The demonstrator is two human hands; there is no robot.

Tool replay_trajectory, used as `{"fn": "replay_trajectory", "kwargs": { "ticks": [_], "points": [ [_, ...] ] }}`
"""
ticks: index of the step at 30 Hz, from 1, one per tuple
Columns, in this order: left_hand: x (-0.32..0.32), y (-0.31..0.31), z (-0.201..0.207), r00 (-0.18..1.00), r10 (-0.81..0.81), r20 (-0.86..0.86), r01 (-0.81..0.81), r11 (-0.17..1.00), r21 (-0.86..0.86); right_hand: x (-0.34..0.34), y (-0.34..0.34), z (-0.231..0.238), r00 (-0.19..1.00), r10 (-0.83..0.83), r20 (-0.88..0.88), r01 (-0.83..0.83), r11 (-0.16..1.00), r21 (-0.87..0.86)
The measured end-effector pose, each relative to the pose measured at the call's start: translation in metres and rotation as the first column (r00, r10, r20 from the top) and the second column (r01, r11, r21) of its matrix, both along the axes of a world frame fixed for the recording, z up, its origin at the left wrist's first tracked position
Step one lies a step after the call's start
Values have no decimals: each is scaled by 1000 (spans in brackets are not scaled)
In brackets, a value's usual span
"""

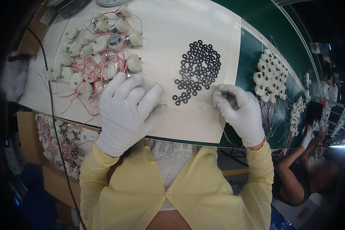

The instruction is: The person assembles small white electronic components by inserting metal washers into their centers. They pick up a component, place a washer, and then set the finished unit aside on the table. The process is repeated continuously with a pile of washers and components on the workbench.

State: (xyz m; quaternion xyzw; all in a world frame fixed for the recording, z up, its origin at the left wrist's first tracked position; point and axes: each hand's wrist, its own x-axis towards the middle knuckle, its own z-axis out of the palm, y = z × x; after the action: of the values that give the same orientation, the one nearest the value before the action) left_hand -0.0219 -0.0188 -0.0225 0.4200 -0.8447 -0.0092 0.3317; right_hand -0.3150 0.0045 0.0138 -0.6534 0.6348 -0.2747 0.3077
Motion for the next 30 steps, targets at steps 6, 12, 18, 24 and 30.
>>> {"fn": "replay_trajectory", "kwargs": {
  "ticks": [6, 12, 18, 24, 30],
  "points": [
    [1, 1, -2, 1000, 2, 2, -2, 1000, 2, 13, -24, 16, 856, 193, -479, -348, 901, -258],
    [1, -1, 0, 1000, -2, 9, 2, 1000, -8, 21, -28, 27, 691, 160, -705, -434, 871, -229],
    [3, -1, 6, 999, -14, 50, 12, 999, 30, 20, -14, 49, 508, 251, -824, -472, 881, -22],
    [3, 0, 5, 998, -23, 66, 22, 1000, 21, 18, -9, 49, 459, 274, -845, -500, 866, 9],
    [4, -1, 4, 995, -30, 91, 30, 1000, 3, 19, -8, 45, 387, 259, -885, -488, 872, 42]
  ]
}}
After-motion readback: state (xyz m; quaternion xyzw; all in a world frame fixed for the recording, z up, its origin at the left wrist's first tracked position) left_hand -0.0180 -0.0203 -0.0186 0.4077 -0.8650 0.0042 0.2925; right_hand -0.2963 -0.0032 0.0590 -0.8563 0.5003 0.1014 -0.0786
